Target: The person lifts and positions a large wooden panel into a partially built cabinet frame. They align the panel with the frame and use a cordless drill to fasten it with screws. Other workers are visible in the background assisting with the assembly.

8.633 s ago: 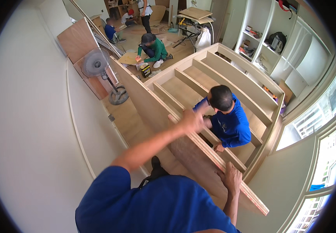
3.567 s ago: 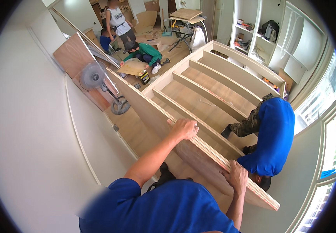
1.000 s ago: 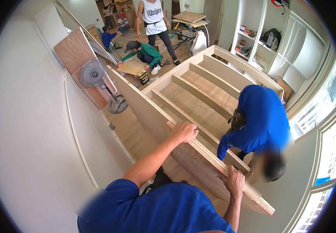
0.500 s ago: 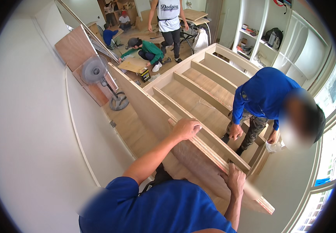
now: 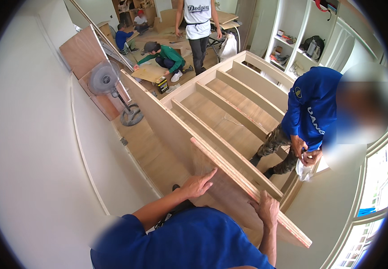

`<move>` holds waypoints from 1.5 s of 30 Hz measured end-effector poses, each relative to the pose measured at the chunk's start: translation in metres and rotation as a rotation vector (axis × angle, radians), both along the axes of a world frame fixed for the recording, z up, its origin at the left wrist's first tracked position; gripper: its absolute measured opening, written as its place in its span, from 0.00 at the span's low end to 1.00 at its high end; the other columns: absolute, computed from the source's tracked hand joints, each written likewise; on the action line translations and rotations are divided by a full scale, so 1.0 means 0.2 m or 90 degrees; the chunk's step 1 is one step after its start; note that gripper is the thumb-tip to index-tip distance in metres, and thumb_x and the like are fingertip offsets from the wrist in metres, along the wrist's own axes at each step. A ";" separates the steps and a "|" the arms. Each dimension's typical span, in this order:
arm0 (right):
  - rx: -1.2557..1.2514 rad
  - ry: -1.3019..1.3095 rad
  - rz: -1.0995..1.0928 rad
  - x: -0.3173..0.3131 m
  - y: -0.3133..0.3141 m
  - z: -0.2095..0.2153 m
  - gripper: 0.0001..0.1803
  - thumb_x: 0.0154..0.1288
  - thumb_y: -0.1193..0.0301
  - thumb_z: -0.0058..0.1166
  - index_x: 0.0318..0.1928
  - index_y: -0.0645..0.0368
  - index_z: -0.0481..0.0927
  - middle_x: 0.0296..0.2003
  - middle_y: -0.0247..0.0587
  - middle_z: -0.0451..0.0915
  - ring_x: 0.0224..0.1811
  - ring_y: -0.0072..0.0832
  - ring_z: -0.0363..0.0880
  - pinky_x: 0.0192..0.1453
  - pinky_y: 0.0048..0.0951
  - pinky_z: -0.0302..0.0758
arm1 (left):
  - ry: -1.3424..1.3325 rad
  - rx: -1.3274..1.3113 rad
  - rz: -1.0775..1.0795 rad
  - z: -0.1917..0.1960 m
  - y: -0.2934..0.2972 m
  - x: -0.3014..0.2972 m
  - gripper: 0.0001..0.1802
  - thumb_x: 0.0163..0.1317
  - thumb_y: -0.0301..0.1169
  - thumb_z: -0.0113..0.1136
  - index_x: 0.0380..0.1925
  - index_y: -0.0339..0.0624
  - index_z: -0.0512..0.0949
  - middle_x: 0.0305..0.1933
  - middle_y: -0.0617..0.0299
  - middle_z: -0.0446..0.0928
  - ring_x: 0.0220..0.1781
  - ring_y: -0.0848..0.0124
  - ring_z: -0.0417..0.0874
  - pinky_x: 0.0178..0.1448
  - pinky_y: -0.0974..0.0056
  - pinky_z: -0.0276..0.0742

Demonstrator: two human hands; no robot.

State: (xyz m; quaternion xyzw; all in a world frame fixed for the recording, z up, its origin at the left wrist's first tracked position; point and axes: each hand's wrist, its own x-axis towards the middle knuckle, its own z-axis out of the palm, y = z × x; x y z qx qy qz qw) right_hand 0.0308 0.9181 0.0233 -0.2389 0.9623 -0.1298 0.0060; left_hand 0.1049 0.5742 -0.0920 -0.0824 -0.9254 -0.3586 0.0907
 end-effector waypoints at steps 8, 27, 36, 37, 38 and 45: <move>0.013 -0.032 -0.021 0.01 0.00 -0.03 0.31 0.56 0.49 0.80 0.41 0.59 0.77 0.36 0.49 0.87 0.41 0.54 0.88 0.41 0.53 0.80 | -0.285 -0.048 -0.098 0.05 0.02 0.11 0.45 0.78 0.39 0.59 0.89 0.53 0.48 0.51 0.39 0.87 0.45 0.40 0.89 0.52 0.42 0.84; 0.018 -0.043 -0.027 0.01 -0.01 -0.04 0.31 0.57 0.48 0.79 0.46 0.57 0.78 0.39 0.48 0.88 0.43 0.54 0.88 0.46 0.53 0.78 | -0.184 0.068 0.112 -0.07 -0.08 -0.01 0.39 0.74 0.36 0.67 0.80 0.41 0.65 0.57 0.43 0.83 0.48 0.50 0.88 0.55 0.50 0.86; -0.022 -0.004 -0.021 -0.03 0.06 -0.09 0.35 0.72 0.39 0.61 0.57 0.60 0.83 0.40 0.53 0.90 0.39 0.52 0.89 0.44 0.52 0.82 | 0.212 0.156 0.315 -0.06 -0.29 -0.25 0.32 0.79 0.42 0.65 0.73 0.34 0.70 0.73 0.44 0.73 0.71 0.51 0.75 0.77 0.46 0.70; -0.039 -0.053 -0.018 -0.03 0.06 -0.11 0.34 0.70 0.38 0.63 0.52 0.58 0.83 0.36 0.50 0.89 0.38 0.49 0.90 0.43 0.50 0.82 | 0.259 -0.051 0.268 0.08 -0.29 -0.21 0.29 0.78 0.39 0.66 0.71 0.34 0.74 0.71 0.43 0.75 0.74 0.45 0.72 0.79 0.44 0.66; -0.064 0.044 0.031 -0.03 0.06 -0.19 0.33 0.67 0.38 0.65 0.49 0.56 0.81 0.32 0.46 0.87 0.37 0.47 0.90 0.42 0.49 0.82 | 0.251 -0.123 0.253 0.18 -0.30 -0.17 0.27 0.76 0.36 0.68 0.68 0.33 0.78 0.70 0.42 0.76 0.74 0.43 0.72 0.79 0.42 0.67; -0.065 -0.036 0.020 -0.02 0.10 -0.14 0.32 0.56 0.47 0.76 0.50 0.57 0.80 0.37 0.42 0.88 0.46 0.45 0.92 0.47 0.48 0.85 | 0.125 -0.189 -0.178 0.51 0.20 -0.33 0.43 0.67 0.42 0.75 0.78 0.40 0.71 0.75 0.44 0.72 0.77 0.46 0.72 0.83 0.40 0.63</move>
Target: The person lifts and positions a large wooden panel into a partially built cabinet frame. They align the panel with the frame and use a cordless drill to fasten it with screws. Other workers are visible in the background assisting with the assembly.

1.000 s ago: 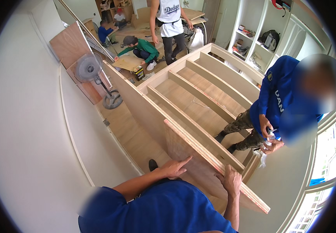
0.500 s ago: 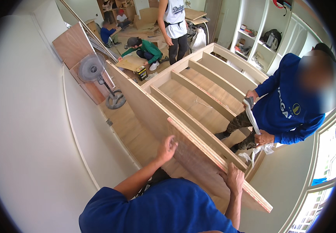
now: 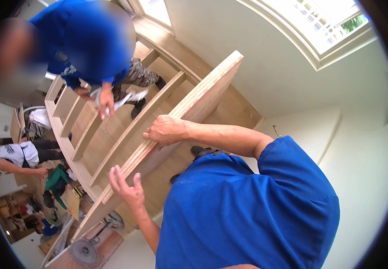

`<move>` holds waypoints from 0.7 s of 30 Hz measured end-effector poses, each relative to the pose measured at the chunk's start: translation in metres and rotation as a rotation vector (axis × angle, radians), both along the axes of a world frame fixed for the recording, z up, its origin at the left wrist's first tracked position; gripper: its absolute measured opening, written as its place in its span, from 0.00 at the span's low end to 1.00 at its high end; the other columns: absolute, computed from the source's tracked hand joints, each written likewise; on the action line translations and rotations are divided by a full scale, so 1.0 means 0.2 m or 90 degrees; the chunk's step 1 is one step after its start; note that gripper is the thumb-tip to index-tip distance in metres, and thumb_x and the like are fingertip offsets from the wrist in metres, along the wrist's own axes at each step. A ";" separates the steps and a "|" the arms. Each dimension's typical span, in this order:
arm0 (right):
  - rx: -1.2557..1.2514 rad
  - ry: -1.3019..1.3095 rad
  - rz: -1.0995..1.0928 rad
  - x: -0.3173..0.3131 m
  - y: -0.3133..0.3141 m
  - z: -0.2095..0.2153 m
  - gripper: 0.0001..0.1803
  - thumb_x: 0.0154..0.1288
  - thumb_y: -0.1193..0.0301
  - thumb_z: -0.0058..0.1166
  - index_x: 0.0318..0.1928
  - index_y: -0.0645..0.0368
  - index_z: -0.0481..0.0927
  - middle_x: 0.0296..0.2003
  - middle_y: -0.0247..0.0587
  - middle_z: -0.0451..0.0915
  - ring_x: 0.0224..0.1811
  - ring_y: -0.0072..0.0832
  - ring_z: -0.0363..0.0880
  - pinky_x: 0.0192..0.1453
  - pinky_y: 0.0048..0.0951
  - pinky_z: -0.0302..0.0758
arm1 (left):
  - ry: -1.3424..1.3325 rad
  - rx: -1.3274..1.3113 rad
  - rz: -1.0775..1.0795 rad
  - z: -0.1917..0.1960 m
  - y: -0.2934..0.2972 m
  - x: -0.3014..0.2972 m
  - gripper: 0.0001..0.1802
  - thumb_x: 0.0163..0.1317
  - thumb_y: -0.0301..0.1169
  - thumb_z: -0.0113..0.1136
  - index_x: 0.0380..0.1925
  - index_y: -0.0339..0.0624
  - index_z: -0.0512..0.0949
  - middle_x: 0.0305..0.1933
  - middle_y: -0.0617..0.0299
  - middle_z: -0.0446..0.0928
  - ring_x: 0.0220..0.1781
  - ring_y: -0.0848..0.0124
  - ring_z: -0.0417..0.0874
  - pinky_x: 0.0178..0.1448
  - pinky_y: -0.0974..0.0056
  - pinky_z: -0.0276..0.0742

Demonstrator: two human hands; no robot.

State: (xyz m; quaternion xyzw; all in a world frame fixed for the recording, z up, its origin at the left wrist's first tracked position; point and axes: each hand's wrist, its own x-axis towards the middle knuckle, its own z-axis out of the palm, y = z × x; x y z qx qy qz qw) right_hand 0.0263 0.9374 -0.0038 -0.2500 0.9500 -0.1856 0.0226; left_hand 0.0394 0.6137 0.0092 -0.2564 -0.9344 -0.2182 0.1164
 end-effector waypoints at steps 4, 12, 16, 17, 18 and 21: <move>0.012 0.026 0.002 -0.01 -0.03 -0.01 0.32 0.56 0.47 0.76 0.48 0.57 0.80 0.36 0.40 0.89 0.43 0.44 0.92 0.45 0.45 0.85 | -0.088 -0.261 -0.011 -0.01 0.12 -0.12 0.49 0.64 0.50 0.76 0.81 0.47 0.66 0.70 0.49 0.76 0.72 0.48 0.75 0.80 0.37 0.60; -0.328 0.362 -0.268 0.25 0.30 0.06 0.36 0.59 0.66 0.78 0.68 0.51 0.79 0.66 0.40 0.84 0.71 0.44 0.80 0.84 0.50 0.67 | -0.046 -0.316 -0.013 -0.06 0.11 -0.16 0.42 0.64 0.47 0.77 0.74 0.46 0.71 0.62 0.52 0.78 0.66 0.47 0.77 0.71 0.41 0.66; -0.553 0.537 -0.781 0.42 0.91 -0.16 0.35 0.65 0.70 0.75 0.70 0.61 0.75 0.69 0.53 0.79 0.74 0.48 0.77 0.78 0.45 0.74 | -0.059 -0.315 0.007 -0.02 0.15 -0.11 0.43 0.64 0.46 0.76 0.76 0.45 0.70 0.64 0.51 0.78 0.68 0.46 0.76 0.72 0.40 0.65; -0.597 0.517 -0.882 0.45 1.03 -0.24 0.37 0.68 0.66 0.75 0.72 0.63 0.73 0.71 0.55 0.76 0.74 0.48 0.76 0.78 0.46 0.74 | -0.042 -0.318 0.000 -0.02 0.16 -0.12 0.44 0.64 0.47 0.76 0.76 0.45 0.70 0.62 0.51 0.78 0.67 0.47 0.76 0.73 0.41 0.65; -0.469 0.552 -0.884 0.44 1.06 -0.23 0.38 0.69 0.64 0.74 0.73 0.64 0.71 0.72 0.55 0.74 0.74 0.47 0.75 0.78 0.45 0.74 | -0.026 -0.322 -0.002 -0.03 0.15 -0.12 0.44 0.64 0.48 0.76 0.76 0.45 0.69 0.61 0.52 0.78 0.65 0.48 0.77 0.73 0.41 0.65; -0.187 0.676 -0.912 0.40 1.14 -0.13 0.43 0.70 0.55 0.74 0.74 0.66 0.70 0.70 0.56 0.76 0.69 0.43 0.79 0.74 0.43 0.77 | -0.015 -0.331 0.002 -0.04 0.12 -0.12 0.46 0.64 0.50 0.76 0.77 0.45 0.69 0.60 0.52 0.78 0.64 0.48 0.77 0.73 0.42 0.65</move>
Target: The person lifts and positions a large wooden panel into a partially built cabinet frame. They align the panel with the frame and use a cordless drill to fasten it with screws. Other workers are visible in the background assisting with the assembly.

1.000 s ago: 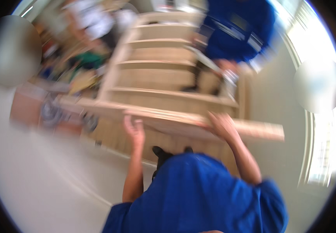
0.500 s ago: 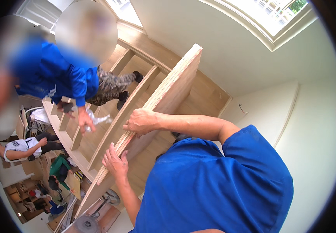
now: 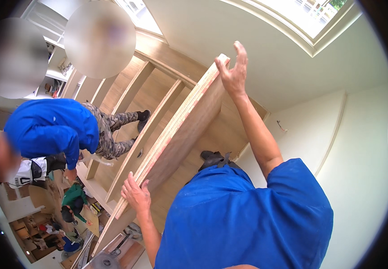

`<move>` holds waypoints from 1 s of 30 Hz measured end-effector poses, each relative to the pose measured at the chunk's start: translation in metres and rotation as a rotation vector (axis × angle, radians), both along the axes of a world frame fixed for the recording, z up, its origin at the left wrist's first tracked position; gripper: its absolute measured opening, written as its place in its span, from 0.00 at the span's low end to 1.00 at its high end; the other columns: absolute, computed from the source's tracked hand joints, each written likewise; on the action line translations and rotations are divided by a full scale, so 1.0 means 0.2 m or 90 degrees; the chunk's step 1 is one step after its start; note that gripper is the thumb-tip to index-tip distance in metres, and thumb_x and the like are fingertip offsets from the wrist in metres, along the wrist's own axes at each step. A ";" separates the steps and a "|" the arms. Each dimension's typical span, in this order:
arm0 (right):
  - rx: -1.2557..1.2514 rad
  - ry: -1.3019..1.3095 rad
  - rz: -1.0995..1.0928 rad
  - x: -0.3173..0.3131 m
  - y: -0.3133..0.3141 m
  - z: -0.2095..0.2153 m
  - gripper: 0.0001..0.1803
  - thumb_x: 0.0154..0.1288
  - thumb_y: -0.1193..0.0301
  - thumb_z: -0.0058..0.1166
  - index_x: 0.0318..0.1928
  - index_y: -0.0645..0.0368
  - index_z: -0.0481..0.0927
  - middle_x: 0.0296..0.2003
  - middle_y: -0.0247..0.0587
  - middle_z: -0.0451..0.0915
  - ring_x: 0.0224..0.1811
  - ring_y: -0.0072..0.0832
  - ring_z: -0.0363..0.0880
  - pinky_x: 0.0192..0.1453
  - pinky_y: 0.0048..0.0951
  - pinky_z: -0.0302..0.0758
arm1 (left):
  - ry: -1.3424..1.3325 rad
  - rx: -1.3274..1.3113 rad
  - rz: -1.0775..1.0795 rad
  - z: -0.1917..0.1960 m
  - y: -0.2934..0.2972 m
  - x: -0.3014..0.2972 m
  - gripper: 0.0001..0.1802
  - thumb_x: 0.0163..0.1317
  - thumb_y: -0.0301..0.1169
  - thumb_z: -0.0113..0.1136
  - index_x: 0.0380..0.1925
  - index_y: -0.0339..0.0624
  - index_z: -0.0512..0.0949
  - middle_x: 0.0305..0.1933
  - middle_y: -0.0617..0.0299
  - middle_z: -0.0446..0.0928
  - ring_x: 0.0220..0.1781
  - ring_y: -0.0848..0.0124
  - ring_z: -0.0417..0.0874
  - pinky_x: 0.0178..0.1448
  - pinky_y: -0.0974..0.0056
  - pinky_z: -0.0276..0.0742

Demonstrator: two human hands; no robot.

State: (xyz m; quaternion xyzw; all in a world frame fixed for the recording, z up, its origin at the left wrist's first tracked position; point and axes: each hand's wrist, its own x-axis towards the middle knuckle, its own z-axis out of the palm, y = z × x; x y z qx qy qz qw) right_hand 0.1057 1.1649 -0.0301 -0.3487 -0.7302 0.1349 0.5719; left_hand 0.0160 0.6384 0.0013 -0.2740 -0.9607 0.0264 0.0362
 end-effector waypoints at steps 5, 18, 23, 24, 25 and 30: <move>-0.392 0.092 0.050 -0.11 0.03 -0.19 0.30 0.66 0.57 0.77 0.60 0.63 0.82 0.52 0.47 0.85 0.53 0.36 0.85 0.61 0.38 0.82 | 0.014 -0.004 -0.011 -0.02 0.01 -0.03 0.47 0.63 0.51 0.75 0.78 0.44 0.68 0.60 0.51 0.77 0.64 0.48 0.77 0.73 0.42 0.65; -0.424 0.381 0.148 -0.22 0.11 -0.35 0.16 0.73 0.64 0.68 0.51 0.59 0.79 0.45 0.37 0.82 0.48 0.26 0.79 0.58 0.33 0.78 | -0.019 -0.016 0.009 0.01 0.07 0.00 0.47 0.64 0.49 0.75 0.79 0.43 0.67 0.61 0.50 0.76 0.65 0.46 0.76 0.73 0.41 0.65; -0.425 0.342 0.116 -0.21 0.04 -0.29 0.15 0.77 0.61 0.63 0.51 0.59 0.79 0.44 0.35 0.80 0.48 0.26 0.77 0.57 0.33 0.77 | -0.015 -0.024 0.001 0.00 0.05 -0.01 0.45 0.65 0.49 0.75 0.77 0.42 0.68 0.60 0.49 0.76 0.63 0.46 0.76 0.72 0.42 0.65; -0.417 0.348 0.119 -0.21 0.04 -0.29 0.15 0.78 0.60 0.62 0.50 0.59 0.79 0.43 0.35 0.80 0.47 0.26 0.77 0.57 0.33 0.77 | -0.013 -0.024 -0.003 0.00 0.05 -0.01 0.45 0.65 0.49 0.75 0.76 0.42 0.69 0.59 0.49 0.76 0.63 0.46 0.76 0.72 0.42 0.65; -0.410 0.358 0.121 -0.21 0.03 -0.30 0.15 0.78 0.60 0.61 0.50 0.59 0.79 0.43 0.35 0.80 0.47 0.26 0.76 0.57 0.33 0.77 | -0.007 -0.027 -0.009 0.00 0.04 -0.01 0.44 0.65 0.49 0.75 0.75 0.42 0.69 0.59 0.49 0.76 0.62 0.46 0.76 0.72 0.42 0.66; -0.414 0.375 0.118 -0.25 0.04 -0.31 0.15 0.79 0.60 0.60 0.50 0.59 0.78 0.43 0.36 0.79 0.47 0.26 0.75 0.57 0.34 0.77 | 0.011 -0.034 -0.020 -0.02 0.01 -0.03 0.42 0.65 0.51 0.75 0.72 0.42 0.70 0.55 0.50 0.74 0.60 0.47 0.77 0.69 0.42 0.67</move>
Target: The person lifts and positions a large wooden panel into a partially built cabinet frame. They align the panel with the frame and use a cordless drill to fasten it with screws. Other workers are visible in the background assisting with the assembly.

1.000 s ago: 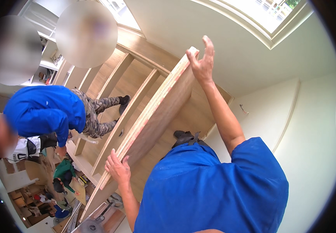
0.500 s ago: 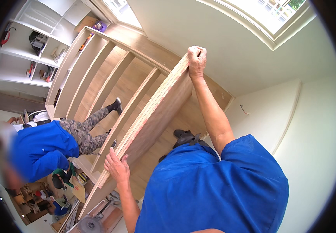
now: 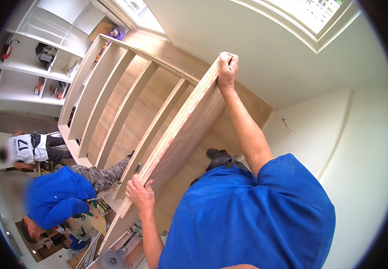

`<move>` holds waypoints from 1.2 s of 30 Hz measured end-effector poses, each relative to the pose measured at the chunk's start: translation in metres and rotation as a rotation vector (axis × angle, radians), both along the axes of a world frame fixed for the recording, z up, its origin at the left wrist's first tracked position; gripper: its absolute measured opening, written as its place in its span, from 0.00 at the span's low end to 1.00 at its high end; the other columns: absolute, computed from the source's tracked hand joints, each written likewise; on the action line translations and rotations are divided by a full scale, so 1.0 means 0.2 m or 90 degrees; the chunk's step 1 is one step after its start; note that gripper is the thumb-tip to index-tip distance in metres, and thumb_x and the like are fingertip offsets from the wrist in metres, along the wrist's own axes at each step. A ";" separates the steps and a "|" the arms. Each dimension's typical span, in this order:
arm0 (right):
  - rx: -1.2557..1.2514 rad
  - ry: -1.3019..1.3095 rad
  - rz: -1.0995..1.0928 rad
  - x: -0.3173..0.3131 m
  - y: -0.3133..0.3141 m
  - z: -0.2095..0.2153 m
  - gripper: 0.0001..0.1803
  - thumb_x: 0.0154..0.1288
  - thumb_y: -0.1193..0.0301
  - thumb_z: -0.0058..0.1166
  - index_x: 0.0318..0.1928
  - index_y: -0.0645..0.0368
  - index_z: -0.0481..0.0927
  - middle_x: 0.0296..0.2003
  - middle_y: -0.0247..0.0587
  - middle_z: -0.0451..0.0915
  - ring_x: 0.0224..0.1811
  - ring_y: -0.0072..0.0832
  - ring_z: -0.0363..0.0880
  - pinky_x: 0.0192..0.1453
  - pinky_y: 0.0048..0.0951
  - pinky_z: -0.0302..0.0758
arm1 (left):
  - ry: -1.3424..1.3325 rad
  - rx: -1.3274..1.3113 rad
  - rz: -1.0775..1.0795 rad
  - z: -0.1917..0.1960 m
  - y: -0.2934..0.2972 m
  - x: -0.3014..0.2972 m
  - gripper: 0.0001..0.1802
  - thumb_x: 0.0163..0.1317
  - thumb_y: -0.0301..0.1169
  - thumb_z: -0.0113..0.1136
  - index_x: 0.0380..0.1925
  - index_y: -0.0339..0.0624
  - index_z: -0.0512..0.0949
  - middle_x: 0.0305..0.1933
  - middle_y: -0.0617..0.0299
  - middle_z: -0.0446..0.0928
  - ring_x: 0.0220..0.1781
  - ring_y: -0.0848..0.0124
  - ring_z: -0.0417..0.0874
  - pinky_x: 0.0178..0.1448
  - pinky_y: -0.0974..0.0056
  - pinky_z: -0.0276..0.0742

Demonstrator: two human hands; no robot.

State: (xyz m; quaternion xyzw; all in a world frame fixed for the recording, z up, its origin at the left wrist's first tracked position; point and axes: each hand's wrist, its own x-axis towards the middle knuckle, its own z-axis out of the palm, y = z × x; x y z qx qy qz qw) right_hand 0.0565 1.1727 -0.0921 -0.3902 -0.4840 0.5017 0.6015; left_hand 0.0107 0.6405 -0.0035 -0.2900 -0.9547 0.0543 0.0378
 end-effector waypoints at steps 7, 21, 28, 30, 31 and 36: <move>0.016 0.022 -0.034 0.02 0.00 -0.01 0.15 0.78 0.60 0.61 0.50 0.59 0.81 0.42 0.36 0.82 0.46 0.25 0.78 0.55 0.33 0.78 | 0.012 0.008 -0.045 0.02 -0.01 -0.02 0.41 0.66 0.52 0.74 0.71 0.42 0.70 0.55 0.50 0.74 0.60 0.47 0.77 0.66 0.42 0.69; -0.006 0.051 -0.006 0.01 0.06 -0.02 0.10 0.75 0.65 0.61 0.48 0.56 0.86 0.36 0.28 0.80 0.39 0.18 0.75 0.47 0.27 0.77 | -0.105 0.049 -0.067 0.05 0.01 -0.08 0.49 0.64 0.48 0.77 0.79 0.41 0.64 0.64 0.46 0.73 0.67 0.44 0.75 0.69 0.39 0.68; 0.013 0.072 0.037 0.03 0.05 0.01 0.10 0.76 0.67 0.61 0.51 0.57 0.83 0.39 0.29 0.80 0.40 0.18 0.74 0.47 0.27 0.76 | -0.214 0.173 -0.209 0.25 0.70 0.00 0.60 0.59 0.38 0.81 0.86 0.40 0.53 0.79 0.37 0.65 0.79 0.38 0.68 0.82 0.38 0.61; 0.014 0.035 0.031 0.05 0.04 0.04 0.10 0.75 0.67 0.61 0.51 0.57 0.82 0.40 0.29 0.81 0.39 0.18 0.74 0.47 0.27 0.76 | -0.220 0.160 -0.257 0.24 1.00 0.02 0.59 0.60 0.38 0.81 0.85 0.40 0.54 0.79 0.37 0.64 0.80 0.38 0.67 0.82 0.39 0.62; 0.013 0.018 0.032 0.05 0.02 0.05 0.10 0.75 0.67 0.61 0.51 0.57 0.82 0.40 0.30 0.81 0.39 0.18 0.74 0.47 0.27 0.76 | -0.227 0.151 -0.269 0.23 1.15 0.03 0.58 0.61 0.39 0.81 0.85 0.40 0.55 0.80 0.38 0.64 0.80 0.39 0.67 0.81 0.39 0.63; -0.006 -0.002 0.129 0.09 0.01 0.05 0.13 0.80 0.66 0.58 0.57 0.58 0.78 0.52 0.36 0.82 0.53 0.24 0.76 0.63 0.29 0.74 | -0.239 0.075 -0.206 0.14 1.64 0.04 0.47 0.63 0.43 0.80 0.75 0.36 0.64 0.67 0.35 0.76 0.66 0.37 0.80 0.67 0.42 0.78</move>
